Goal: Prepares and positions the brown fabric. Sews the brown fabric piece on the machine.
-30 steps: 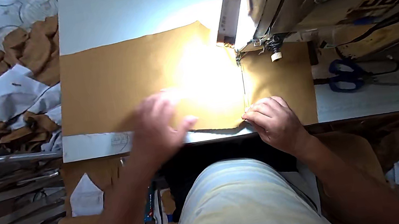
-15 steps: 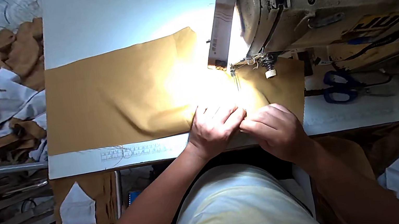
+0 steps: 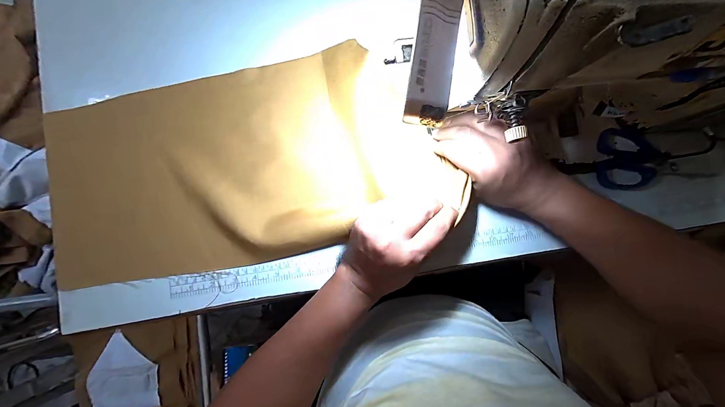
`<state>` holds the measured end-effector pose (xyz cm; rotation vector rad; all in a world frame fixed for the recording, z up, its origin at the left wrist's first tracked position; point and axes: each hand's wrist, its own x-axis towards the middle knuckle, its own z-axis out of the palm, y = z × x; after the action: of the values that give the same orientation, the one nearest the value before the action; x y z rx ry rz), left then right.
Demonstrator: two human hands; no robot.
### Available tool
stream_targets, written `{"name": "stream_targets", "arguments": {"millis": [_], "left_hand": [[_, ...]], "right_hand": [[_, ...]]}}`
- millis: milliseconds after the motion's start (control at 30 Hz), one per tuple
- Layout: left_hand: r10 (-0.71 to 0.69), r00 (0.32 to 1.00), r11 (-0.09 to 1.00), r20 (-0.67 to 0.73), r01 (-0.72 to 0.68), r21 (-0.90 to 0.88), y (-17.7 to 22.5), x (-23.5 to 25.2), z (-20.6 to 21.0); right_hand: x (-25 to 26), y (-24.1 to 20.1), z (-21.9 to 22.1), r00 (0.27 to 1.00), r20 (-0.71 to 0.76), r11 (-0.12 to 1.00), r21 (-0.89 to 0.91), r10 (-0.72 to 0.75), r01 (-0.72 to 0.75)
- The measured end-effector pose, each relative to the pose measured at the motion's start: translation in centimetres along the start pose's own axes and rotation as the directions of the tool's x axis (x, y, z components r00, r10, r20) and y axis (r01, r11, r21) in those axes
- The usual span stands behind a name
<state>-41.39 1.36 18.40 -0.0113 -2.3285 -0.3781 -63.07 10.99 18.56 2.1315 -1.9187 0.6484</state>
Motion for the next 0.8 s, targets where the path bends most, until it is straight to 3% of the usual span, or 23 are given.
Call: {"name": "stream_targets", "arguments": {"millis": [200,567,800], "left_hand": [[-0.005,1.0,1.0,-0.002,0.005,0.0,0.0,0.0,0.1],[0.005,1.0,1.0,0.025,-0.006,0.004,-0.1,-0.1,0.1],[0.027,0.999,1.0,0.026,-0.027,0.009,-0.1,-0.2,0.3]], "right_hand": [[0.4,1.2,-0.1,0.994,0.02,0.993,0.043,-0.112,0.111],[0.0,-0.7,-2.4,0.981,0.015,0.975,0.117,-0.192,0.189],[-0.9,-2.4,-3.3,0.978,-0.003,0.978,0.033,-0.207,0.207]]}}
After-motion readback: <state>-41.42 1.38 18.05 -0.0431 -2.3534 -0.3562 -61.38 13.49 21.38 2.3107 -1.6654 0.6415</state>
